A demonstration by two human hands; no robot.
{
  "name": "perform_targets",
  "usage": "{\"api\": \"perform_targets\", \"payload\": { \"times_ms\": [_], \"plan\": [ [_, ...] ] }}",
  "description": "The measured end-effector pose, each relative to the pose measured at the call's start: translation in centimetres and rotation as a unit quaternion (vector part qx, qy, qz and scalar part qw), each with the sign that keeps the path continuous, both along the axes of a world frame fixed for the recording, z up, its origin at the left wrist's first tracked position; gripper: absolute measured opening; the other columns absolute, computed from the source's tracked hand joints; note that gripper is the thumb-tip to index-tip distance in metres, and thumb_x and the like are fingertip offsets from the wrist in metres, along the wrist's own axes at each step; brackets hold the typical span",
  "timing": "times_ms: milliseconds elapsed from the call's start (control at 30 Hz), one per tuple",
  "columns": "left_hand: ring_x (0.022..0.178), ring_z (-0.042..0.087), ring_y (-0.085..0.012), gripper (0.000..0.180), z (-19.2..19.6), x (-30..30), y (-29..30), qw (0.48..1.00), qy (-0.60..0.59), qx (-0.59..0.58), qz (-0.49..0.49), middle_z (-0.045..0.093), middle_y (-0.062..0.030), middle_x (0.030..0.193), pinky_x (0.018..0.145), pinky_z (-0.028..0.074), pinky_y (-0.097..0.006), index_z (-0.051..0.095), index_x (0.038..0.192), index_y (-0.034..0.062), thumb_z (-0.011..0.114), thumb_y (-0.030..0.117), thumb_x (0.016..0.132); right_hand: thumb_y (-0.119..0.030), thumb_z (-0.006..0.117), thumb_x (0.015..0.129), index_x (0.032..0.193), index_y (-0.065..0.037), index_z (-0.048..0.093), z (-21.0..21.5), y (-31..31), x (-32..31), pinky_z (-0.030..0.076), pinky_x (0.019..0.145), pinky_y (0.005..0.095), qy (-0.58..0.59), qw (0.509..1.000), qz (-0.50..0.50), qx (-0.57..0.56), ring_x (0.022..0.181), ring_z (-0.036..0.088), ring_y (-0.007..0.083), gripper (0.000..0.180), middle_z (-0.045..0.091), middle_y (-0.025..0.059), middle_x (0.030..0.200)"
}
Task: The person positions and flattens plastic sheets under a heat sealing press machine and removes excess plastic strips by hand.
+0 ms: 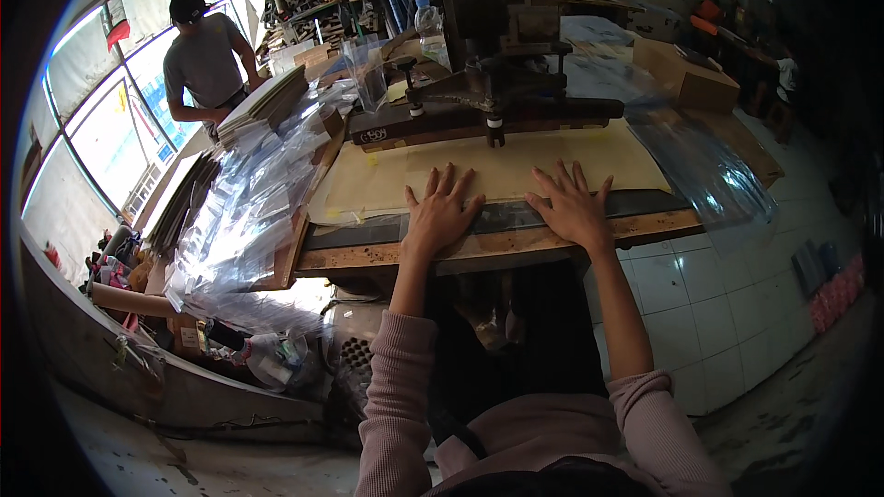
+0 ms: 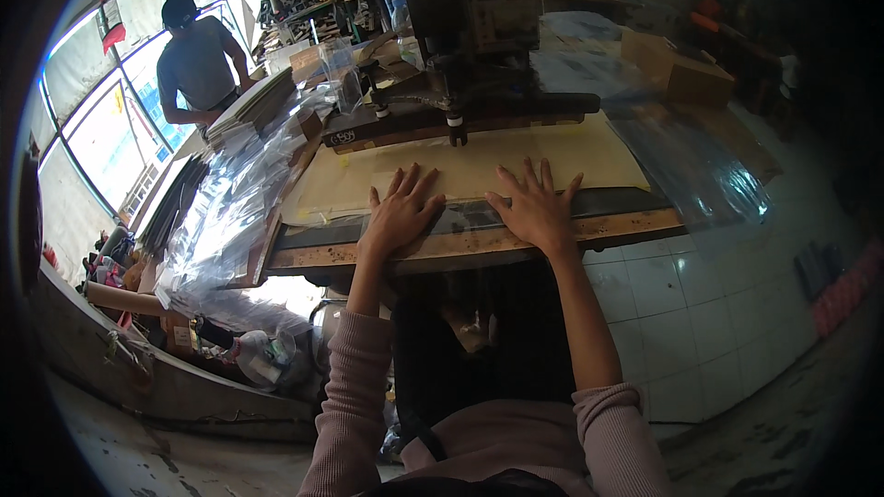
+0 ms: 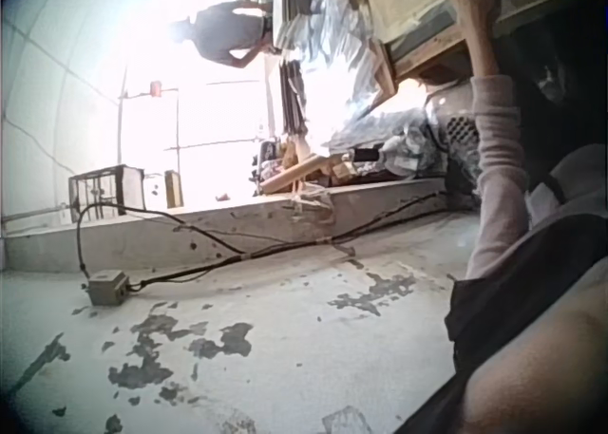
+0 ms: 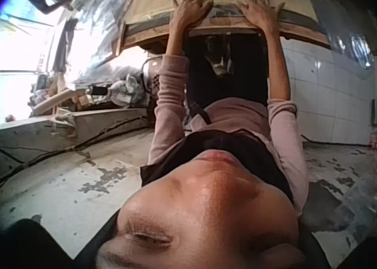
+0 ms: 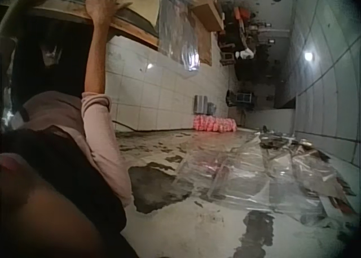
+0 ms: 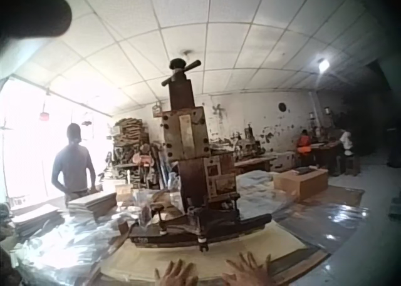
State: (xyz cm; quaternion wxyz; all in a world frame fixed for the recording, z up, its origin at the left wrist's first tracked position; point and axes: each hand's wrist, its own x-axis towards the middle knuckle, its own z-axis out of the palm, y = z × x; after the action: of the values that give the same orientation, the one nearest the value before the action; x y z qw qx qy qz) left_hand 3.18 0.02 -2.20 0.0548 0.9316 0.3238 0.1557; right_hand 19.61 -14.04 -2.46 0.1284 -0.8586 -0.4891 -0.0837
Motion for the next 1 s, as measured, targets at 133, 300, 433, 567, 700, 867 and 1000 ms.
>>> {"api": "perform_targets", "payload": {
  "times_ms": [133,300,433,567,700,867,1000],
  "plan": [
    [0.134,0.020,-0.0293,0.056,0.11,-0.02,-0.27,1.000,-0.001,-0.001,0.007,0.026,-0.0096,0.144,0.101,0.012,-0.064,0.033,0.136,0.0231,0.036,0.052,0.088,-0.061,0.029,0.087,0.133,-0.029,0.036,-0.02,-0.02,-0.03,0.003,0.099,0.0693,0.002,1.000,-0.001,0.005,0.134,0.019,0.0309,0.057,0.027,0.0092,0.143],
    [0.134,0.021,-0.0303,0.055,-0.32,-0.09,-0.16,1.000,-0.012,0.006,0.001,0.027,-0.0102,0.144,0.100,0.012,-0.066,0.035,0.135,0.0227,0.037,0.051,0.088,-0.060,0.030,0.087,0.133,-0.029,0.036,-0.24,-0.15,-0.04,0.004,0.100,0.0687,0.001,1.000,0.000,0.019,0.133,0.020,0.0309,0.056,0.027,0.0091,0.143],
    [0.133,0.023,-0.0284,0.054,-0.24,-0.10,-0.33,1.000,-0.024,-0.001,0.006,0.029,-0.0091,0.143,0.102,0.012,-0.064,0.038,0.133,0.0221,0.039,0.050,0.088,-0.059,0.032,0.087,0.132,-0.029,0.037,-0.52,-0.14,0.07,0.005,0.100,0.0684,-0.001,1.000,-0.002,0.025,0.133,0.021,0.0315,0.055,0.028,0.0093,0.143],
    [0.133,0.024,-0.0273,0.053,-0.36,-0.09,-0.14,0.999,-0.041,0.000,0.001,0.033,-0.0086,0.141,0.102,0.013,-0.062,0.041,0.132,0.0212,0.040,0.050,0.087,-0.059,0.032,0.087,0.133,-0.030,0.037,-0.31,-0.19,0.20,0.006,0.101,0.0679,0.001,1.000,0.000,0.024,0.133,0.021,0.0321,0.055,0.027,0.0095,0.143],
    [0.132,0.026,-0.0272,0.052,-0.31,-0.14,-0.09,0.999,-0.045,0.003,0.005,0.034,-0.0084,0.140,0.103,0.014,-0.061,0.042,0.131,0.0205,0.040,0.049,0.088,-0.060,0.032,0.086,0.133,-0.030,0.036,-0.45,0.08,0.10,0.006,0.101,0.0674,0.013,1.000,0.000,0.017,0.133,0.020,0.0317,0.055,0.027,0.0092,0.143],
    [0.132,0.025,-0.0252,0.052,-0.33,-0.18,-0.02,0.999,-0.037,0.003,0.016,0.033,-0.0058,0.141,0.105,0.014,-0.058,0.040,0.132,0.0233,0.041,0.050,0.087,-0.061,0.032,0.086,0.133,-0.031,0.036,-0.45,0.10,0.22,0.006,0.101,0.0669,0.013,1.000,-0.002,0.023,0.134,0.020,0.0310,0.056,0.027,0.0090,0.143],
    [0.132,0.026,-0.0257,0.052,-0.40,-0.17,-0.18,0.999,-0.044,0.005,0.013,0.033,-0.0061,0.141,0.104,0.014,-0.058,0.041,0.132,0.0227,0.042,0.050,0.087,-0.061,0.031,0.086,0.133,-0.032,0.036,-0.53,-0.01,0.33,0.006,0.101,0.0668,0.013,1.000,-0.002,0.021,0.134,0.020,0.0308,0.056,0.027,0.0088,0.143]
  ]
}}
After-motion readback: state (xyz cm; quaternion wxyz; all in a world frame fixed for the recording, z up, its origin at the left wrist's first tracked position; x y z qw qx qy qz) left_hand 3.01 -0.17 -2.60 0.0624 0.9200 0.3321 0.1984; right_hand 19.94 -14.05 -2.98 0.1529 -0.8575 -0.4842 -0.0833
